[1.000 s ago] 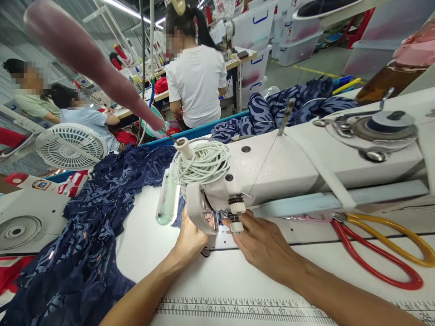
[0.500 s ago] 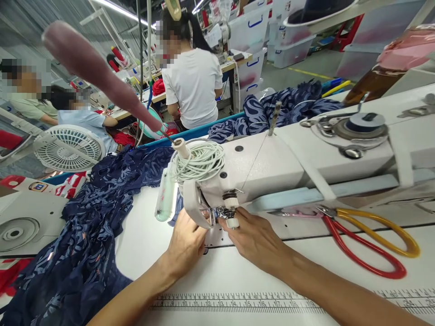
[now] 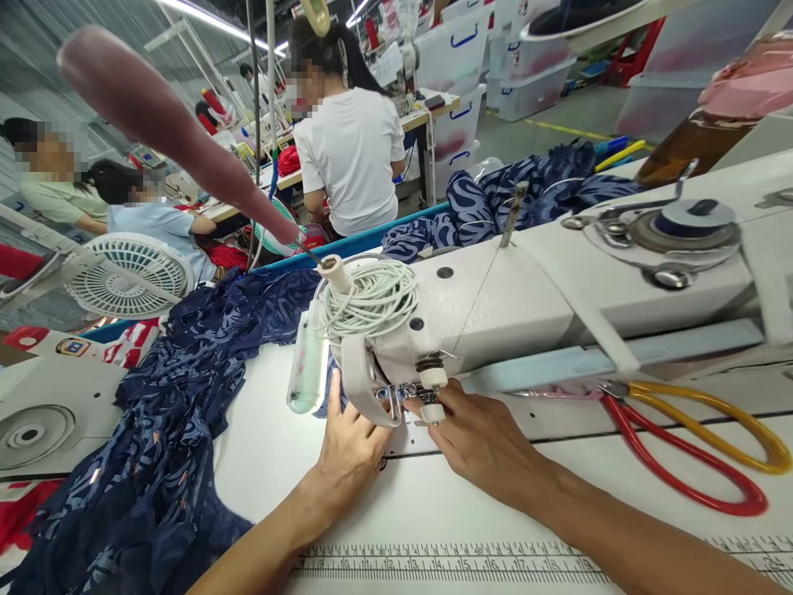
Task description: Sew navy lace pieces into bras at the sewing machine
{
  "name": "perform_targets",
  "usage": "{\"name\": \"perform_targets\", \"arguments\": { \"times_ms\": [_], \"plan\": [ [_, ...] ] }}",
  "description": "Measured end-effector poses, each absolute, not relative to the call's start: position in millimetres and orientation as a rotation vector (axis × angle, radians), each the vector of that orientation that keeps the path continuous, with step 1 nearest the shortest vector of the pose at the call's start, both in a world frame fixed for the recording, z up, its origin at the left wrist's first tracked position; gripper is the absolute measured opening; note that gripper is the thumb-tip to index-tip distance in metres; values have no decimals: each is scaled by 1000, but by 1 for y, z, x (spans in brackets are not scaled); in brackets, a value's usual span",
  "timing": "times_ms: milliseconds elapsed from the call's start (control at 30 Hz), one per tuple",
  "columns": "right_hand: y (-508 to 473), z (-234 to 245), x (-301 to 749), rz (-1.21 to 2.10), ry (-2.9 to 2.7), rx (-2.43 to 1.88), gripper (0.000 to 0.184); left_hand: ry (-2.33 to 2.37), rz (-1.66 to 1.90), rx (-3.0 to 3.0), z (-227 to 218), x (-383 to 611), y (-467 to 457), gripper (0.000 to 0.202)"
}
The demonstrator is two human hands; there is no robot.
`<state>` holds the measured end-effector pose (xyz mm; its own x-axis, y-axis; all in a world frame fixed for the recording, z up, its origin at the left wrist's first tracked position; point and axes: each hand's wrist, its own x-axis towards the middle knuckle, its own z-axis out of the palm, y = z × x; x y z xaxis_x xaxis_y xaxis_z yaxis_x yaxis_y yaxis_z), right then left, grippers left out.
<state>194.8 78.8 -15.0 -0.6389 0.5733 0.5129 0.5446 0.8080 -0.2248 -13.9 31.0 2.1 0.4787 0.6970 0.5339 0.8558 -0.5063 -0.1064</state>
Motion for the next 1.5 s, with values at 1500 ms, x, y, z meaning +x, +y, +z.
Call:
{"name": "perform_targets", "arguments": {
  "times_ms": [1500],
  "plan": [
    [77,-38,203,203,-2303,-1088,27,-1516,-387,-2412,-5,-23,33,30]
  ]
}}
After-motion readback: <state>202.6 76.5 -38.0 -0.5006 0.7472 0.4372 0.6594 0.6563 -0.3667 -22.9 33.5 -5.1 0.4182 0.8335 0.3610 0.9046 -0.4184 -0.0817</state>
